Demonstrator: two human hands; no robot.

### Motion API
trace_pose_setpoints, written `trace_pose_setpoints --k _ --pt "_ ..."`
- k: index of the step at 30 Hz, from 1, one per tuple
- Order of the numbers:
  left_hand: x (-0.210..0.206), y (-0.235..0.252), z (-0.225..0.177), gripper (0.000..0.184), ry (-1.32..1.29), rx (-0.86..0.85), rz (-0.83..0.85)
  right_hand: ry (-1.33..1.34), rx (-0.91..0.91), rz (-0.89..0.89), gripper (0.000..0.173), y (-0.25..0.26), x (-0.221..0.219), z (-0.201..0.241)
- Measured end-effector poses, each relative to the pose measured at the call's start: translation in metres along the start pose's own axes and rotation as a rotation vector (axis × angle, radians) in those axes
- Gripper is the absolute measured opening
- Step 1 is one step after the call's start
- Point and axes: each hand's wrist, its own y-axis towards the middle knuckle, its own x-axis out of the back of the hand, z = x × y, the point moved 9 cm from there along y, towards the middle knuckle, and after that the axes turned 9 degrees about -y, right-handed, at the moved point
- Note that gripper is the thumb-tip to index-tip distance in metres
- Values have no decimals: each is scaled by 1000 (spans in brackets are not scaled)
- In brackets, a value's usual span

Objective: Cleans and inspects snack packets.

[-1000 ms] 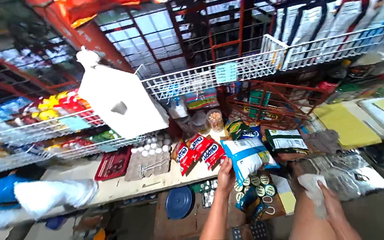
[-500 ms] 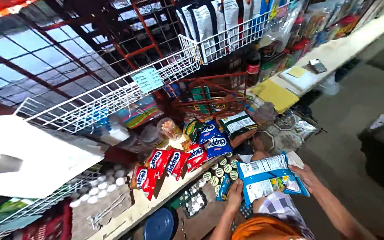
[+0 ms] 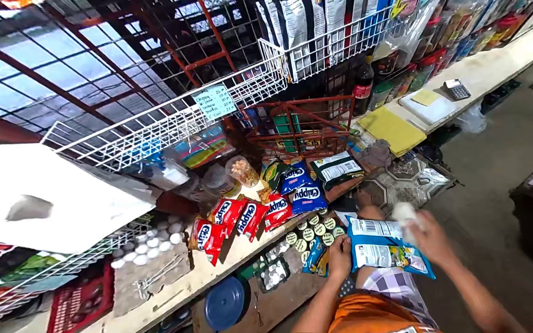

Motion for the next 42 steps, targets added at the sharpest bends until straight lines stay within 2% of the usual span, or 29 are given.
trace_pose_setpoints --k 3,5,8,11,13,15,17,19,20,22,23,24,27,29,31,33,36,37,39,42 --pt "-2 4 0 24 9 -34 -21 -229 373 286 36 -8 -76 63" --pt "-3 4 1 22 47 -41 -35 -417 442 430 34 -7 -115 74" --pt "-4 2 3 24 81 -73 -59 -607 319 599 35 22 -138 67" --pt "-9 1 10 24 44 -56 -48 -630 134 723 38 54 -145 40" --pt "-6 3 16 22 -93 43 -73 -519 61 614 38 73 -135 28" --pt "-5 4 25 21 -297 198 -101 -371 79 537 38 72 -123 38" --pt "-9 1 33 21 -488 334 -96 -319 149 618 42 44 -127 59" --pt "-14 0 36 16 -609 397 -128 -386 215 649 42 7 -138 76" --pt "-16 -2 36 16 -661 410 -151 -412 256 582 40 -10 -138 84" --pt "-16 -7 36 18 -753 430 -178 -430 430 293 36 -41 -129 95" --pt "-15 -10 37 20 -775 431 -173 -416 527 169 35 -56 -124 94" --pt "-14 -11 40 21 -755 433 -173 -381 606 126 34 -68 -120 89" --pt "-10 -5 48 26 -537 429 -159 -311 736 221 26 -89 -110 53" --pt "-4 3 45 28 -272 323 -152 -319 580 282 21 -86 -92 28" --pt "-7 8 34 32 -11 196 -110 -298 371 145 26 -68 -58 26" --pt "-12 7 25 34 136 88 -82 -330 273 26 35 -52 -45 46" --pt "-15 4 23 32 90 16 -89 -432 178 289 47 -38 -95 45" --pt "-15 4 28 31 55 36 -88 -473 179 303 51 -36 -108 35" --pt "-11 4 36 30 9 59 -105 -476 90 222 51 -26 -104 11" --pt "-5 -3 38 29 -5 68 -150 -297 -238 173 51 -16 -78 -48"
